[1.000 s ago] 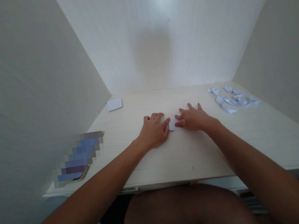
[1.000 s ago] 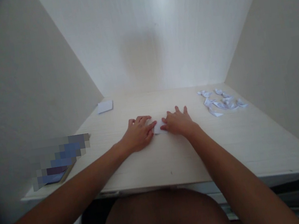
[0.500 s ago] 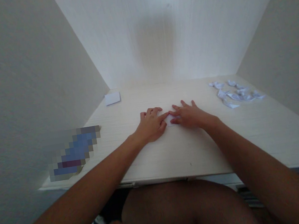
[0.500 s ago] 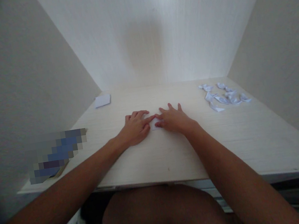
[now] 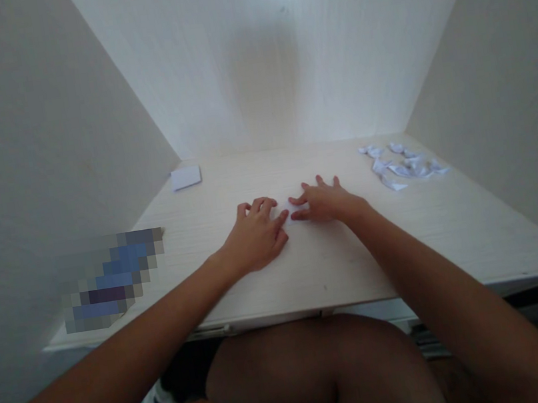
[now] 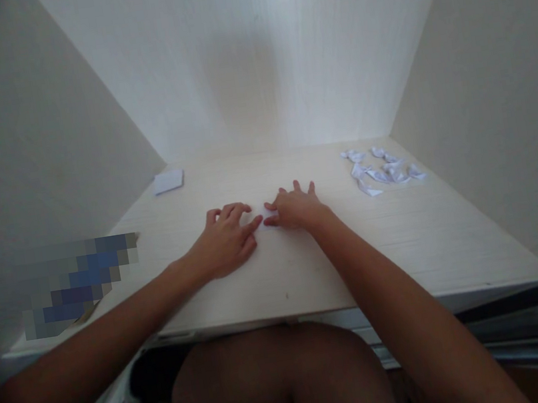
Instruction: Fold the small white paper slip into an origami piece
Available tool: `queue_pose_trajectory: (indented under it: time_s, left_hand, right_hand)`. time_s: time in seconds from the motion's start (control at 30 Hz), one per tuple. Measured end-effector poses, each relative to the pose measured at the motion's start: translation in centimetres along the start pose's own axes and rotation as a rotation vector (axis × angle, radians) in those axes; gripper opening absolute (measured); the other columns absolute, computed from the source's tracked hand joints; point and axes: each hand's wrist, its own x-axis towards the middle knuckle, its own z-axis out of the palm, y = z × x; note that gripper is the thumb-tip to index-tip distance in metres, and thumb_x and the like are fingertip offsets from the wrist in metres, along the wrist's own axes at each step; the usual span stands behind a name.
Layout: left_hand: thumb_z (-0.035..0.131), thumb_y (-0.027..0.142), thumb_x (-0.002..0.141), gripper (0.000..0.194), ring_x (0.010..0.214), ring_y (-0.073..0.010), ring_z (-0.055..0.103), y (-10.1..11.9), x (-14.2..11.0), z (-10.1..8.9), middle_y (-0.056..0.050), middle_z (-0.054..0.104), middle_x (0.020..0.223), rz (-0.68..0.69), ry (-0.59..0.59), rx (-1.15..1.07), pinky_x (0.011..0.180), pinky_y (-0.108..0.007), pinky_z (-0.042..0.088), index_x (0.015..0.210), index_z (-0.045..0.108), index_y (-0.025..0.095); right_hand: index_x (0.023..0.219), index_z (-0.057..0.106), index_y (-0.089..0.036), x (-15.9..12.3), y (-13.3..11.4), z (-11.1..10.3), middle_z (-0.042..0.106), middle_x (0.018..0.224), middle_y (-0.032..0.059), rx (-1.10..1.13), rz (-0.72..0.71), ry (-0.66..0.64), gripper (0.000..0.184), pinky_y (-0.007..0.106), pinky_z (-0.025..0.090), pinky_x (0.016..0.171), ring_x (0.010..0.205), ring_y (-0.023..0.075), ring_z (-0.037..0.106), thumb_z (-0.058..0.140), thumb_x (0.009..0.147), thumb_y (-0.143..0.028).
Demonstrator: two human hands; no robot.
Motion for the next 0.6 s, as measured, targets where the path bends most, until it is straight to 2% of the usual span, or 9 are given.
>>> queue_pose_trajectory:
  time_s: [0.27,0.47,0.6]
  left_hand:
    - [0.048,0.037,0.099,0.043,0.132,-0.0420,0.050,1.5,-1.4,-2.7,-0.025,0.058,0.133,0.087,-0.043,0.045,0.100,-0.059,0.039,0.125,0.070,0.011]
    - [0.050,0.040,0.099,0.044,0.133,-0.0414,0.050,1.8,-1.9,-3.2,-0.023,0.058,0.135,0.093,-0.063,0.027,0.104,-0.060,0.038,0.125,0.070,0.012]
    - [0.051,0.040,0.099,0.040,0.136,-0.0401,0.049,1.5,-2.0,-2.9,-0.021,0.059,0.136,0.076,-0.046,-0.044,0.107,-0.060,0.037,0.123,0.073,0.016]
  right_hand:
    - [0.156,0.050,-0.040,0.3,0.1,-0.1,0.032,0.172,0.0138,-0.042,-0.019,-0.009,0.060,0.082,0.010,0.117,0.158,0.0527,0.014,0.052,0.100,-0.063]
    - [0.155,0.052,-0.039,0.4,0.6,0.8,0.037,0.169,0.0161,-0.053,-0.074,0.041,0.050,0.085,0.014,0.113,0.157,0.0543,0.019,0.038,0.108,-0.051]
    - [0.151,0.057,-0.034,0.7,0.9,1.5,0.037,0.168,0.0178,-0.062,-0.141,0.103,0.047,0.085,0.014,0.113,0.157,0.0534,0.020,0.040,0.108,-0.042]
